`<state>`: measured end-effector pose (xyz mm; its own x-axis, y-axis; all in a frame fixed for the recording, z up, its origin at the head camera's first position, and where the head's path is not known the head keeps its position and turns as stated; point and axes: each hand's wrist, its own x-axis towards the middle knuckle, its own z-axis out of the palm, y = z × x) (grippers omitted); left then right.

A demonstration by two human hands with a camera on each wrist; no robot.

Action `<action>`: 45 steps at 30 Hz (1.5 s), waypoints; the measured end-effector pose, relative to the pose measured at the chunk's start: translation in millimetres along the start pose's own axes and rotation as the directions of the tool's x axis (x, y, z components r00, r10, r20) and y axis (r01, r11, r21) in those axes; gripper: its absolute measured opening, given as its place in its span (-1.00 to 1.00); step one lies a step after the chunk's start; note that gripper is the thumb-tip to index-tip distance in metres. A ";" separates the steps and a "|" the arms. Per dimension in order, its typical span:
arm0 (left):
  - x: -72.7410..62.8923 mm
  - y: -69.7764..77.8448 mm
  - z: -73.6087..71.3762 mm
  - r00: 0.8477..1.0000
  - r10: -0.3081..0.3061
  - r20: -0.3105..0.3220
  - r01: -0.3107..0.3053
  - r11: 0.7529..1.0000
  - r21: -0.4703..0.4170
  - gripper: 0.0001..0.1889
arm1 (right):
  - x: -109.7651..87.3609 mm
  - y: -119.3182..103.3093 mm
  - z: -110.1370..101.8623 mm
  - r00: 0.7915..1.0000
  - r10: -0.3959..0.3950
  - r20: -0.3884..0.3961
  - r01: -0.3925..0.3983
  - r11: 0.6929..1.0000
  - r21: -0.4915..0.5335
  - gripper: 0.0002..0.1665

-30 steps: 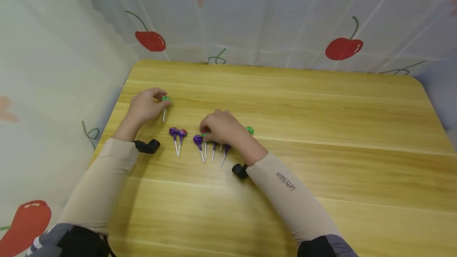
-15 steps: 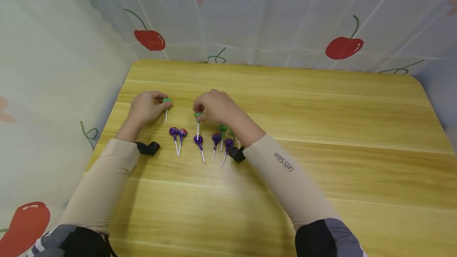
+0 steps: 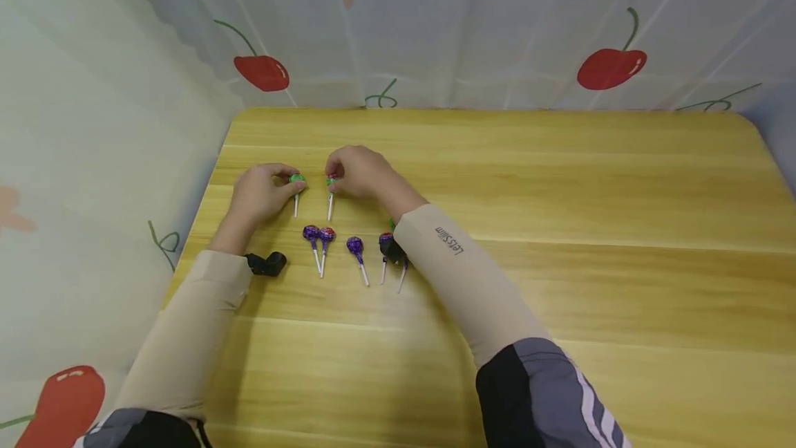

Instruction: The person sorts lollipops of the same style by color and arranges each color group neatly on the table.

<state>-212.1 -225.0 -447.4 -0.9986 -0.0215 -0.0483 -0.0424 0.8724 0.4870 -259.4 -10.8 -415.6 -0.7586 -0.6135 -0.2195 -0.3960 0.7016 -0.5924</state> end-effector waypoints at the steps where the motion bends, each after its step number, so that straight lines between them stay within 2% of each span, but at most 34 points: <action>1: -1.6 0.0 -0.7 1.000 -0.001 -0.001 0.001 1.000 -0.004 -0.63 | 1.5 -0.5 1.4 1.000 -0.005 -0.003 0.005 1.000 -0.001 -0.72; 7: -11.8 -0.6 -2.9 1.000 -0.011 -0.007 0.011 1.000 -0.017 -0.63 | 6.1 -5.3 7.8 1.000 -0.024 0.017 0.025 0.999 -0.038 -0.72; 11: -17.0 0.4 -2.9 1.000 -0.001 -0.014 0.001 1.000 -0.011 -0.61 | 6.0 -8.2 10.2 0.999 -0.024 0.034 0.026 0.997 -0.069 -0.64; 16: -19.0 -1.2 -2.0 0.999 0.017 -0.036 -0.018 1.000 -0.019 -0.59 | 4.5 -8.4 10.1 0.999 -0.033 0.019 0.035 0.995 -0.094 -0.56; 21: -18.6 -6.2 -1.2 0.999 0.021 -0.039 -0.022 0.999 -0.038 -0.55 | -5.1 -4.4 -1.7 0.999 -0.035 -0.022 0.034 0.998 -0.056 -0.46; 25: -21.7 -2.2 -3.5 0.997 0.049 -0.059 -0.052 0.997 -0.058 -0.51 | -24.4 6.3 -21.0 0.996 -0.037 -0.077 0.038 0.999 0.011 -0.44; 27: -25.4 6.6 -6.0 0.994 0.082 -0.067 -0.087 0.993 -0.079 -0.51 | -37.0 15.9 -29.7 0.995 -0.035 -0.093 0.039 0.999 0.037 -0.45; 30: -32.5 27.6 -10.1 0.989 0.141 -0.050 -0.145 0.985 -0.097 -0.52 | -57.7 30.4 -37.9 0.996 -0.017 -0.087 0.023 0.998 0.062 -0.46; 35: -43.2 67.3 -9.3 0.971 0.234 0.049 -0.230 0.971 -0.067 -0.55 | -92.4 45.6 -36.5 0.998 0.016 -0.064 -0.012 0.998 0.064 -0.51; 37: -46.5 80.5 -5.2 0.957 0.267 0.110 -0.264 0.964 -0.040 -0.56 | -103.4 49.8 -31.0 0.998 0.003 -0.060 -0.001 1.000 0.025 -0.53; 40: -49.6 95.5 4.1 0.929 0.307 0.207 -0.315 0.949 0.008 -0.58 | -115.1 55.5 -19.7 0.999 -0.013 -0.047 0.011 0.999 -0.038 -0.54; 43: -49.3 103.8 15.4 0.902 0.335 0.274 -0.359 0.932 0.043 -0.59 | -122.1 58.0 -8.5 0.999 -0.016 -0.046 0.014 0.998 -0.055 -0.54; 45: -47.9 106.8 21.3 0.889 0.346 0.299 -0.380 0.923 0.061 -0.60 | -124.6 57.4 -3.4 0.998 -0.012 -0.054 0.009 0.999 -0.043 -0.55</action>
<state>-168.1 -120.5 -411.7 -0.8931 0.4291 -0.1351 0.3424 0.8432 0.4145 -189.4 107.1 -419.6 -0.7806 -0.6013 -0.1707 -0.4252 0.7109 -0.5602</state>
